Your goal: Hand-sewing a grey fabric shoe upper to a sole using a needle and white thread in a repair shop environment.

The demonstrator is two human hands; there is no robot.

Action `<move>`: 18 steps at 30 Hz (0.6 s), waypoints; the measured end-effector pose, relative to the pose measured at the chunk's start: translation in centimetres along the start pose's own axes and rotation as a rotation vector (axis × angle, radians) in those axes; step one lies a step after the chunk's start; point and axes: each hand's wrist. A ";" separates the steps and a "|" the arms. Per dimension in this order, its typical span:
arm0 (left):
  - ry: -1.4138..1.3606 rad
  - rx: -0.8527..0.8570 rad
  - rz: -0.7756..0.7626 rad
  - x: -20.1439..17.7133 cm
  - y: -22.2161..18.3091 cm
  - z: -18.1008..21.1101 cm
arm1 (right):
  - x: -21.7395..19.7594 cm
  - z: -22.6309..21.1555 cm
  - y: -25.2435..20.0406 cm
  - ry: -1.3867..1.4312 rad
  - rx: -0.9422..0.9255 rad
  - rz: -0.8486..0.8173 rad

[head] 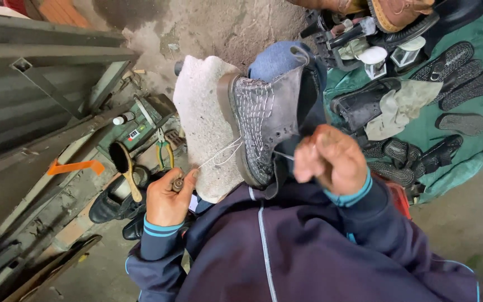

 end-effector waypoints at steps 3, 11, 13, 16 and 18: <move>0.044 -0.014 -0.014 0.3 -0.3 -0.1 | -4.4 -2.8 2.5 -0.201 0.150 0.348; 0.175 0.113 0.140 0.9 0.7 2.5 | -12.2 -5.8 0.5 -1.447 -0.059 0.310; 0.182 0.358 0.175 0.9 1.4 4.3 | -6.7 -6.0 0.3 -1.491 -0.468 0.082; -0.009 0.333 0.093 2.9 2.4 6.9 | -2.3 -3.1 0.6 -1.581 -0.683 0.009; -0.010 0.328 0.054 4.0 2.4 7.7 | -0.9 -1.9 0.6 -1.632 -0.672 0.022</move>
Point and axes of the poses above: each hand's wrist, its own y-axis towards the middle knuckle, its own x-axis out of the palm, z = x × y, and after that the axes turned 3 degrees about z, right-handed
